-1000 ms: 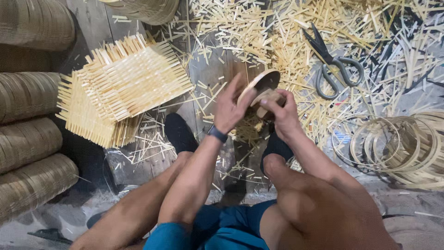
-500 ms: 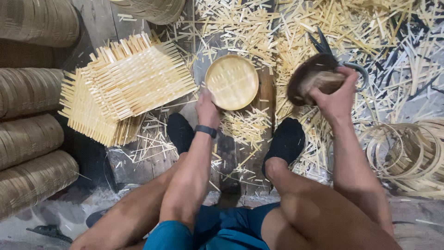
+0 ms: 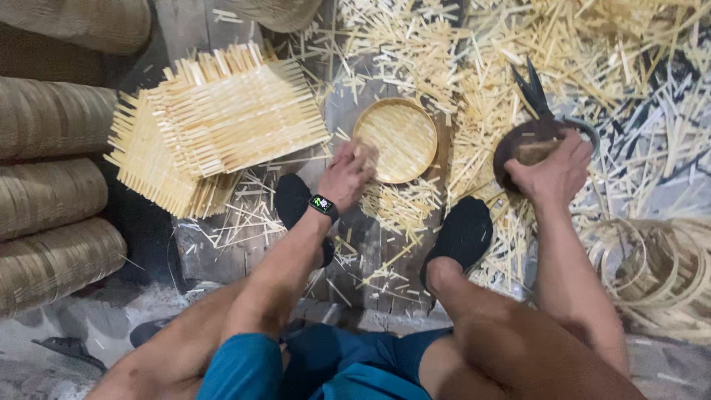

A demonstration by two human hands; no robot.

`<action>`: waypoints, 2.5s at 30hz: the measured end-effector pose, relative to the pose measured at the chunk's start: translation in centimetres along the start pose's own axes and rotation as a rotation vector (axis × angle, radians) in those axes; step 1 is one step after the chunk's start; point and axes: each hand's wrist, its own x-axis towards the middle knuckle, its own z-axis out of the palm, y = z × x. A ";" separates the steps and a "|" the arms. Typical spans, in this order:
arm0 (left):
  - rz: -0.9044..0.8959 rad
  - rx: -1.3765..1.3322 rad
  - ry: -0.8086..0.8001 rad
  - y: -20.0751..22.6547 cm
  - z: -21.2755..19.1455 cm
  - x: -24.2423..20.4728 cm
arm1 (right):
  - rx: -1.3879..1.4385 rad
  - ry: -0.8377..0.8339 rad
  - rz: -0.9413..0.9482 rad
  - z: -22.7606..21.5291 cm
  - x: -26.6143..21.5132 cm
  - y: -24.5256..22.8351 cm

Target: The person places a woven bamboo base onto a wooden block and uses shears to trim the protruding edges flush with the circular rim. The finished pieces are stacked on the floor.

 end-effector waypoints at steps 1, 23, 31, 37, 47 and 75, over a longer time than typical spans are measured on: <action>0.083 -0.075 -0.041 -0.7 -0.1 0.5 | -0.005 0.002 -0.001 -0.1 0.2 -0.2; -0.091 0.223 0.465 -21.1 -16.8 13.5 | -0.132 -0.022 -0.027 -0.1 -0.5 -1.3; -0.121 0.231 0.492 -20.7 -16.4 13.3 | -0.172 -0.046 -0.041 0.1 -0.4 -1.0; -0.166 0.202 0.474 -20.7 -16.1 13.4 | -0.182 -0.037 -0.038 0.1 -0.5 -1.2; -0.130 0.358 0.564 -19.9 -14.6 13.0 | 0.122 -0.050 0.002 -1.4 -0.1 -1.7; -0.986 -0.222 0.442 -23.5 -15.0 9.0 | -0.118 -0.458 -0.462 -15.4 7.2 -27.4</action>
